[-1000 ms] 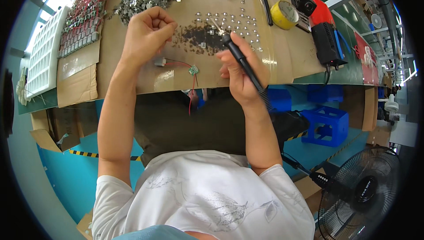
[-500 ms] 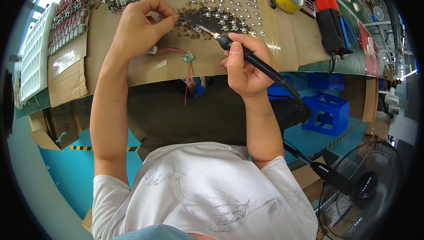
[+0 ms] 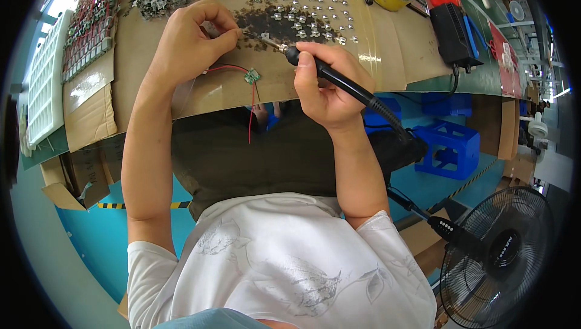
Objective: Soldering wires onto small electronic components at a workbench.
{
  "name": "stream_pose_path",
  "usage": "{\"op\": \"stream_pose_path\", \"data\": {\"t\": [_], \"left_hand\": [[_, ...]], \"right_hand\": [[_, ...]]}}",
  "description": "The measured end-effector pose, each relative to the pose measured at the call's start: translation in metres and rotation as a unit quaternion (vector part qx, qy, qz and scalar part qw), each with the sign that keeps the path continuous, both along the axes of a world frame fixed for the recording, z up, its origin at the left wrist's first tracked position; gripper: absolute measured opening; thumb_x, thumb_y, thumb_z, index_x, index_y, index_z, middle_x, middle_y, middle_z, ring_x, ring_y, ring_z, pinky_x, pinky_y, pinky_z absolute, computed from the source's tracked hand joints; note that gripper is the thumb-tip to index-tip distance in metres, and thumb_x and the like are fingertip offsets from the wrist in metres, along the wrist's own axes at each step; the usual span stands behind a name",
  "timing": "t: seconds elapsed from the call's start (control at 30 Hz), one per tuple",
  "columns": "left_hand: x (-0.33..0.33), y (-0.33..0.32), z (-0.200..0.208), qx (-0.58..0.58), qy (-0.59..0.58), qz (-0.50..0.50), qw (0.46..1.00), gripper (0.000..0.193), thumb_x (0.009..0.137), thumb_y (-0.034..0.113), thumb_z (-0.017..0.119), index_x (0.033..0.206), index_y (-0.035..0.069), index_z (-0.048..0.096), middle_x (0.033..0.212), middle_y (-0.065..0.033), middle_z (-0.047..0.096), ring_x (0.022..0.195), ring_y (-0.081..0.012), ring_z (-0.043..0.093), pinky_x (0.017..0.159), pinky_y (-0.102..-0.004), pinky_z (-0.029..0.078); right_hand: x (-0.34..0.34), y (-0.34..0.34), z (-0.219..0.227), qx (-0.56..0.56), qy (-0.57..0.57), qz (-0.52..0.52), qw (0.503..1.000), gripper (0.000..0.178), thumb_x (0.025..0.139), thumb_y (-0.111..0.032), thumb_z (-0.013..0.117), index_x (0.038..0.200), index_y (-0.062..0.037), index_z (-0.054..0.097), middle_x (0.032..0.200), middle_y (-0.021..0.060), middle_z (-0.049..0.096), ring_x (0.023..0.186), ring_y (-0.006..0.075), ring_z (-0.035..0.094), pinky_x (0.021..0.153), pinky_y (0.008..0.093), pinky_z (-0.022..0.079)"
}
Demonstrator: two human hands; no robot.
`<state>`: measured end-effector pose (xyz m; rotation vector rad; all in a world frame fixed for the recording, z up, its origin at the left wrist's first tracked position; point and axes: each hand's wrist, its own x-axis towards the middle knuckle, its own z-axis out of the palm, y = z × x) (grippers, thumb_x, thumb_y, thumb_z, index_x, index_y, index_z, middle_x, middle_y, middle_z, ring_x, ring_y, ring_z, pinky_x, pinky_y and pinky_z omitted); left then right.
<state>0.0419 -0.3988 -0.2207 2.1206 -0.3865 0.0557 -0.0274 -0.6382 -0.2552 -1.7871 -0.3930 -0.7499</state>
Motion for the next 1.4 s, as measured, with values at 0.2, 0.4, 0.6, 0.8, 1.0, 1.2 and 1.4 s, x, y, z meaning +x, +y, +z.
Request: {"op": "stream_pose_path", "data": {"t": [0.2,0.4,0.6,0.8,1.0,1.2,1.4], "left_hand": [[-0.0004,-0.0007,-0.0014,0.007,-0.016,-0.004,1.0,0.02,0.077,0.015,0.08,0.087,-0.003,0.076,0.085,-0.0137,0.074,0.079,-0.0257,0.073,0.076,-0.0376,0.059],[-0.0004,-0.0002,-0.0034,0.004,-0.022,-0.01,1.0,0.019,0.078,0.014,0.079,0.087,-0.003,0.076,0.085,-0.0137,0.074,0.079,-0.0258,0.073,0.076,-0.0378,0.059],[0.0005,-0.0013,-0.0014,0.016,-0.015,-0.008,1.0,0.019,0.077,0.014,0.078,0.087,-0.002,0.076,0.087,-0.013,0.074,0.079,-0.0263,0.073,0.076,-0.0377,0.059],[0.0009,-0.0014,-0.0036,0.022,-0.021,-0.008,1.0,0.019,0.078,0.015,0.078,0.087,-0.002,0.076,0.087,-0.0129,0.073,0.079,-0.0266,0.072,0.076,-0.0377,0.059],[-0.0017,-0.002,-0.0011,0.034,-0.017,-0.009,0.999,0.02,0.078,0.015,0.079,0.088,-0.002,0.076,0.087,-0.0127,0.073,0.08,-0.0264,0.073,0.076,-0.0378,0.059],[0.0002,-0.0028,-0.0048,0.034,-0.027,-0.011,0.999,0.02,0.078,0.016,0.08,0.088,-0.001,0.076,0.086,-0.0127,0.073,0.08,-0.0272,0.073,0.076,-0.0384,0.059],[0.0002,-0.0033,-0.0042,0.048,-0.03,-0.003,0.998,0.019,0.079,0.017,0.08,0.088,0.0,0.077,0.085,-0.0129,0.074,0.079,-0.0281,0.074,0.076,-0.0392,0.059]], "right_hand": [[0.0014,0.0005,0.0015,-0.027,-0.016,-0.008,0.999,0.009,0.092,-0.001,0.075,0.1,0.0022,0.076,0.073,0.004,0.069,0.057,0.0071,0.06,0.052,0.0209,0.043],[0.0006,0.0004,0.0019,-0.029,-0.005,-0.004,1.0,0.009,0.092,-0.002,0.075,0.1,0.0015,0.077,0.073,0.0042,0.069,0.058,0.0088,0.061,0.052,0.0218,0.044],[0.0016,-0.0002,0.0022,-0.029,0.003,-0.009,1.0,0.008,0.093,-0.003,0.075,0.1,0.001,0.077,0.074,0.0042,0.07,0.058,0.0078,0.062,0.052,0.0208,0.044],[0.0036,-0.0005,0.0012,-0.03,-0.007,-0.003,1.0,0.008,0.093,-0.003,0.076,0.1,0.0009,0.077,0.075,0.0042,0.07,0.058,0.007,0.061,0.051,0.0202,0.043],[0.0018,0.0003,0.0019,-0.032,-0.004,-0.008,0.999,0.008,0.093,-0.003,0.076,0.1,0.0006,0.077,0.075,0.0041,0.071,0.057,0.0069,0.061,0.05,0.0204,0.043],[0.0026,-0.0003,0.0013,-0.032,-0.014,-0.009,0.999,0.008,0.092,-0.003,0.076,0.099,0.0002,0.077,0.074,0.0043,0.07,0.057,0.0075,0.061,0.05,0.0209,0.043],[0.0031,0.0004,0.003,-0.031,-0.006,-0.004,0.999,0.008,0.092,-0.002,0.076,0.099,0.0003,0.077,0.074,0.0049,0.07,0.057,0.0088,0.061,0.051,0.0223,0.044]]}}
